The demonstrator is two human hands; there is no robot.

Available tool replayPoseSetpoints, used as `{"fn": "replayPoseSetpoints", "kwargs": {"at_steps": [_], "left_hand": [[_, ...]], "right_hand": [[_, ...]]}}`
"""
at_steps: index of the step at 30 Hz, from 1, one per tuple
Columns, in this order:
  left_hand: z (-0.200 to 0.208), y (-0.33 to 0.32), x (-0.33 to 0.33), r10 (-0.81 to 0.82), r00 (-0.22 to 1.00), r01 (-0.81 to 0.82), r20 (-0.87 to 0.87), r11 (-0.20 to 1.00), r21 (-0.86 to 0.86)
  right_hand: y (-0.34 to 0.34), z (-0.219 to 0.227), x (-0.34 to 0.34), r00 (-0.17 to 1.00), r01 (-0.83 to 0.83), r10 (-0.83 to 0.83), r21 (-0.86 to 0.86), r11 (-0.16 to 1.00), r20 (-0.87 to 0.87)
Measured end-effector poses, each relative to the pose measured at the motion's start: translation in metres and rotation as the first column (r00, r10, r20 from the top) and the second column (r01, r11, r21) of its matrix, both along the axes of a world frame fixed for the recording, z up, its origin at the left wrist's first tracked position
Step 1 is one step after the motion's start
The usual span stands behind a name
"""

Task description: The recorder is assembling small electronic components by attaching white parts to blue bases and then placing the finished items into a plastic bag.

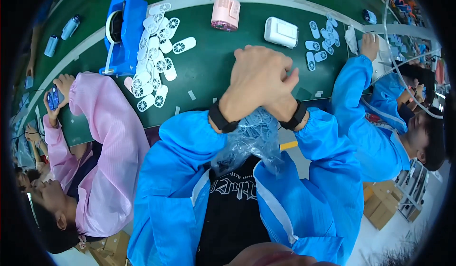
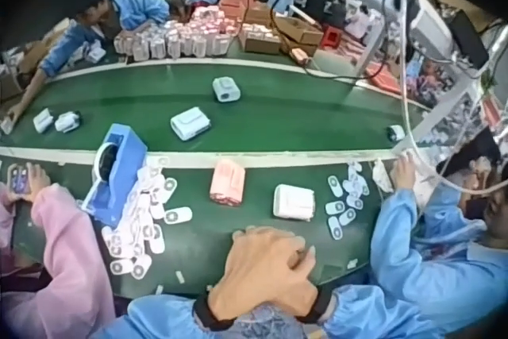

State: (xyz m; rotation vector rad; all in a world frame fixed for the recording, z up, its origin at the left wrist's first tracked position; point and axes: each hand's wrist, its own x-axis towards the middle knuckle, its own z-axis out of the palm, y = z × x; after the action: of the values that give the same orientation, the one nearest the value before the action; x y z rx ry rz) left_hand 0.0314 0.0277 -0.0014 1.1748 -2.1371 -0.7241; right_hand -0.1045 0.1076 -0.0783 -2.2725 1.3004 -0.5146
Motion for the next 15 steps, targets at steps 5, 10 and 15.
{"fn": "replayPoseSetpoints", "kwargs": {"at_steps": [5, 10, 15], "left_hand": [[-0.006, -0.008, 0.001, 0.04, 0.997, -0.041, -0.06, 0.999, -0.004], [0.009, -0.002, -0.009, 0.001, 0.976, -0.004, 0.218, 1.0, 0.013], [-0.001, -0.007, 0.015, -0.066, 0.929, 0.001, -0.364, 0.985, -0.175]], "right_hand": [[-0.016, -0.004, -0.013, 0.978, -0.158, 0.165, 0.061, 0.986, -0.127], [-0.02, 0.0, -0.004, 0.999, -0.007, 0.004, -0.068, 0.998, -0.037], [-0.041, 0.05, 0.011, 0.98, 0.049, -0.102, -0.286, 0.957, -0.172]]}}
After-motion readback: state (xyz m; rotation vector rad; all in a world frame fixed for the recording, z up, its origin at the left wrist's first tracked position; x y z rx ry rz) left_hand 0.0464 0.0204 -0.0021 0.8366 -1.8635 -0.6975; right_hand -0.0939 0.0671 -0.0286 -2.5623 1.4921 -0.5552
